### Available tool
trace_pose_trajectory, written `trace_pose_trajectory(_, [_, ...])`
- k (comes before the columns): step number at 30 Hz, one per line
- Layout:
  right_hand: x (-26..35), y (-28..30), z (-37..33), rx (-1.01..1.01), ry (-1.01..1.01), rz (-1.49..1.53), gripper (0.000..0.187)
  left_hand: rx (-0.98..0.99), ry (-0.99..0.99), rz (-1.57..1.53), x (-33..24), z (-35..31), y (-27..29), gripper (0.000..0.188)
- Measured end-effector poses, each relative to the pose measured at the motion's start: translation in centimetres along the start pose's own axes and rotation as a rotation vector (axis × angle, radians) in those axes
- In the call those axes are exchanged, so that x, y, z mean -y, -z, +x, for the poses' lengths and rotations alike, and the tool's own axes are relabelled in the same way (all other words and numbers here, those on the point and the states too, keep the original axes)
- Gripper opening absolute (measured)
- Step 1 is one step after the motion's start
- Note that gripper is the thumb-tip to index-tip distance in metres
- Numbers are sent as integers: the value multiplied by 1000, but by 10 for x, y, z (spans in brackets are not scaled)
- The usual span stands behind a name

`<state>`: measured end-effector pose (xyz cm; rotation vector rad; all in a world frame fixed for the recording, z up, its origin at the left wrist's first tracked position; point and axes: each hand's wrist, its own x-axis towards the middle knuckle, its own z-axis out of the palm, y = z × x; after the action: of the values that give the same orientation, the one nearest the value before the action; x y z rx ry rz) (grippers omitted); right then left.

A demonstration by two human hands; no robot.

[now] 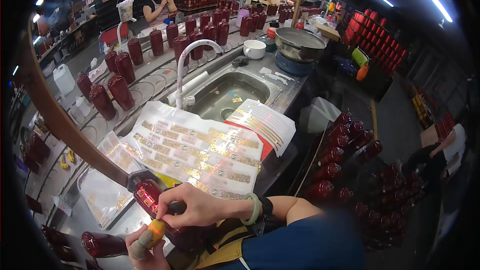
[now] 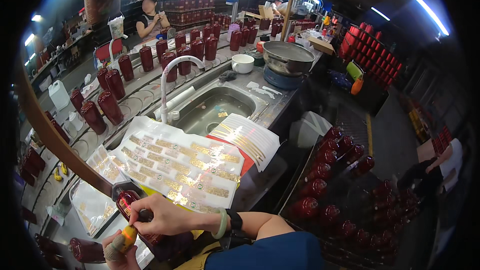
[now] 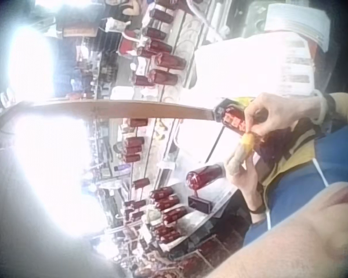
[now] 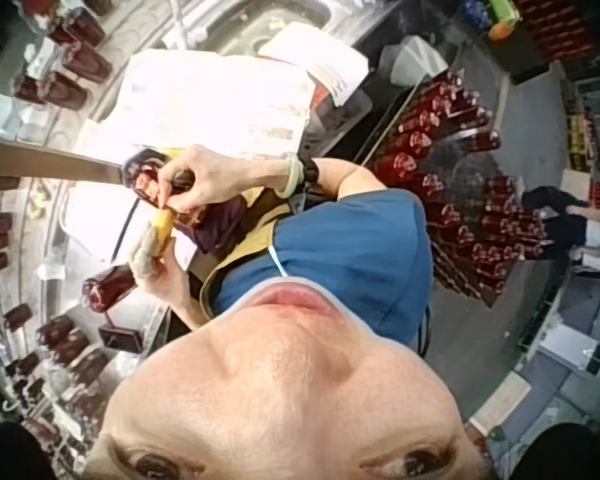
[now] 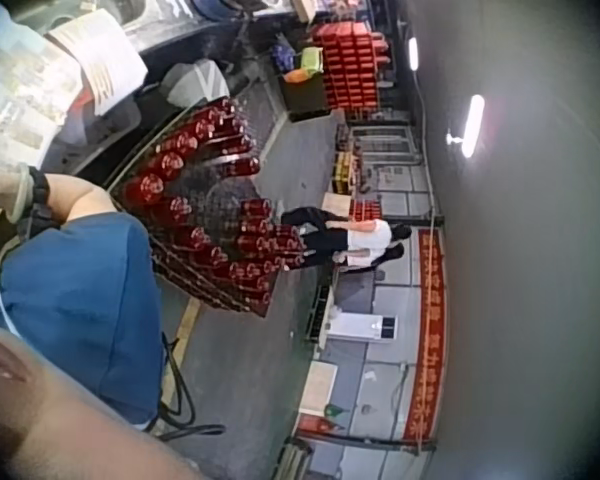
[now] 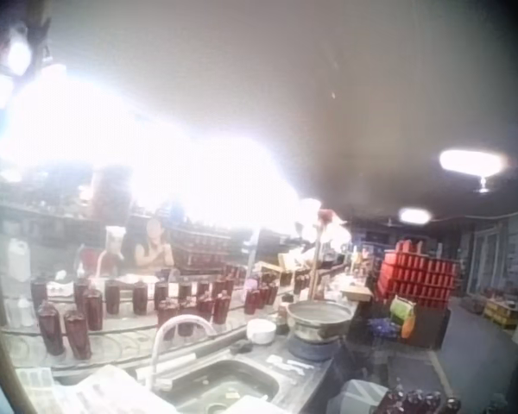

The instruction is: Applying labels and decorative seals to glass liquor bottles by hand.

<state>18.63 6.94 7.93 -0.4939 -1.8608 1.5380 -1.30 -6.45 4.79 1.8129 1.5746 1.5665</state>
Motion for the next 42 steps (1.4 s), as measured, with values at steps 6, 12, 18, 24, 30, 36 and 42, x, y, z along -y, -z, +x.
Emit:
trace_pose_trajectory(6, [-1, -1, 1, -12, -6, 50, 12, -43, 56, -82, 5, -3, -4, 37])
trace_pose_trajectory(12, [4, -4, 3, 10, -31, 98, 13, -93, 1, -45, 8, 2, -4, 40])
trace_pose_trajectory(18, [6, -10, 7, -9, -67, 185, 10, -121, 109, -77, 18, -7, -4, 53])
trace_pose_trajectory(24, [16, -12, 16, 75, -159, 179, 11, -95, 166, -103, 12, 0, -7, 51])
trace_pose_trajectory(30, [8, -13, 8, 56, -100, 198, 13, -82, 209, -461, 15, -3, -23, 47])
trace_pose_trajectory(36, [-3, -19, 16, 24, -238, 430, 11, -455, 296, -486, 15, -7, -24, 40])
trace_pose_trajectory(42, [-16, -14, 10, -80, -180, 449, 13, -377, 180, -553, 14, 2, -15, 31])
